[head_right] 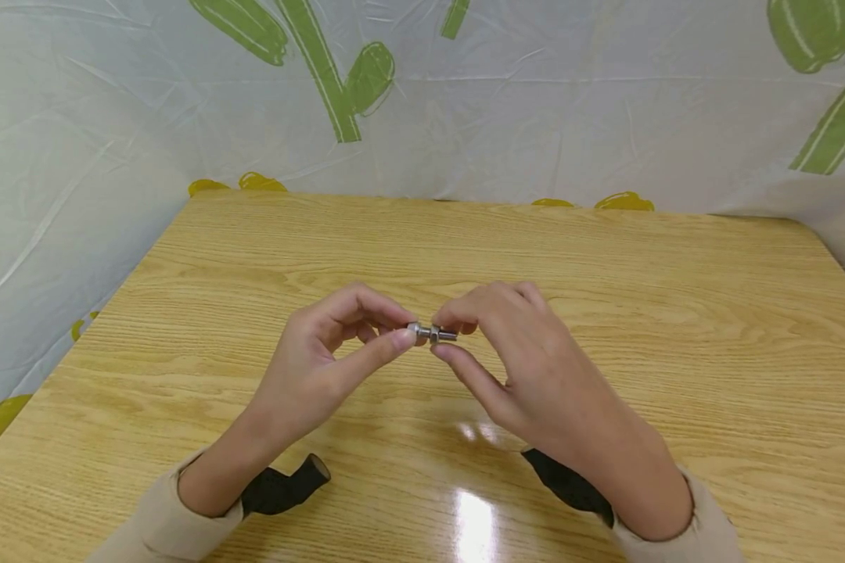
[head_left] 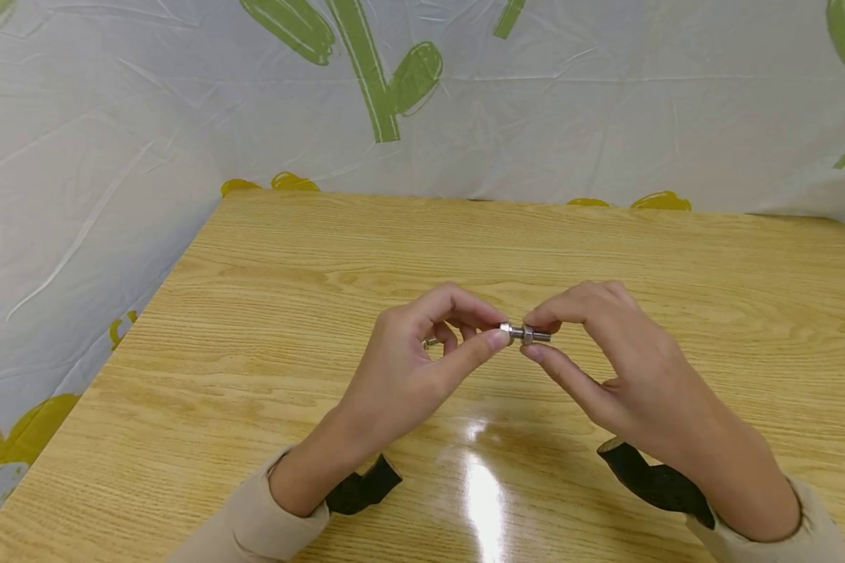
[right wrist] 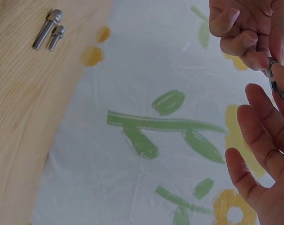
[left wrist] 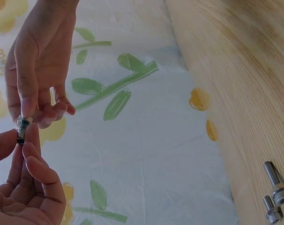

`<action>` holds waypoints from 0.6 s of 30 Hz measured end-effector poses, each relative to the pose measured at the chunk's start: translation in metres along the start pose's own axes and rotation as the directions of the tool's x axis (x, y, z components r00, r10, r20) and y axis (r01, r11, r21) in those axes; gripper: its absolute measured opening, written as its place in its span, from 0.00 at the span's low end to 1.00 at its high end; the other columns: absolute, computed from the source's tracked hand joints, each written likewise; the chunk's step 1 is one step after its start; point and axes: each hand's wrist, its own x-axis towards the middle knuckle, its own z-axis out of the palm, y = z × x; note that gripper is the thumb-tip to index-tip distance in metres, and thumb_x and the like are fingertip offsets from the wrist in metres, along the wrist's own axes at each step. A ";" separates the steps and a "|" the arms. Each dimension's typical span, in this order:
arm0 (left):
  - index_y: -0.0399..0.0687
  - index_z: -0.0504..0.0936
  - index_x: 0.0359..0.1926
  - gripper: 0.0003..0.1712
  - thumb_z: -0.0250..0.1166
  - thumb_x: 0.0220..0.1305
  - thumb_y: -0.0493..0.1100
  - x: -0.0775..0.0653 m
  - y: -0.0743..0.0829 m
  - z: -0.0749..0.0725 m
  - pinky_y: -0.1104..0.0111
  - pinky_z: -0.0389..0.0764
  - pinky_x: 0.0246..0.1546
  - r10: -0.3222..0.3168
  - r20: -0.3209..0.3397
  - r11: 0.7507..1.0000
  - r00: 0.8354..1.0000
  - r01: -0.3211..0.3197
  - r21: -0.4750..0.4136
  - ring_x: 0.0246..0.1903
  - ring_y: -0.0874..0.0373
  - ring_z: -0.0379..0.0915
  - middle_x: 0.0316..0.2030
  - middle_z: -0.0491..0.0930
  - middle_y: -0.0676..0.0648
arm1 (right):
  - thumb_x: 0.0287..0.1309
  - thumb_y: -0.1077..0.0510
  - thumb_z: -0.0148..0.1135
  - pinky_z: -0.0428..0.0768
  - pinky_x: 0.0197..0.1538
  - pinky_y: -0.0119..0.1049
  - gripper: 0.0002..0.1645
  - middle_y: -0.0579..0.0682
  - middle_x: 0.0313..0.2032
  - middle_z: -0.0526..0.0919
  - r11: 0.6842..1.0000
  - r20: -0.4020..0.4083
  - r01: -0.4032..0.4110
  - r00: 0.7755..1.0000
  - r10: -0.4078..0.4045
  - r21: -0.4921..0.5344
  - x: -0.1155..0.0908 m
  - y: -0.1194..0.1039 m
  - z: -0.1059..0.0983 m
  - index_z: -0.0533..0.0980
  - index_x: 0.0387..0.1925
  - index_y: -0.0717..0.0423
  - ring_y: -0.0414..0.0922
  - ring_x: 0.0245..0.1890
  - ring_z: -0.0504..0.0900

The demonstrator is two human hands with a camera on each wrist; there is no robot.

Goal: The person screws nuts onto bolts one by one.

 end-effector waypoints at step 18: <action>0.53 0.80 0.38 0.06 0.62 0.62 0.48 -0.002 -0.004 0.007 0.71 0.75 0.32 0.054 0.024 0.999 0.998 -0.054 0.006 0.33 0.66 0.72 0.32 0.80 0.63 | 0.66 0.58 0.51 0.62 0.52 0.37 0.07 0.36 0.33 0.75 0.996 0.132 -0.085 0.987 0.089 -0.035 -0.014 0.009 -0.001 0.76 0.37 0.45 0.36 0.38 0.71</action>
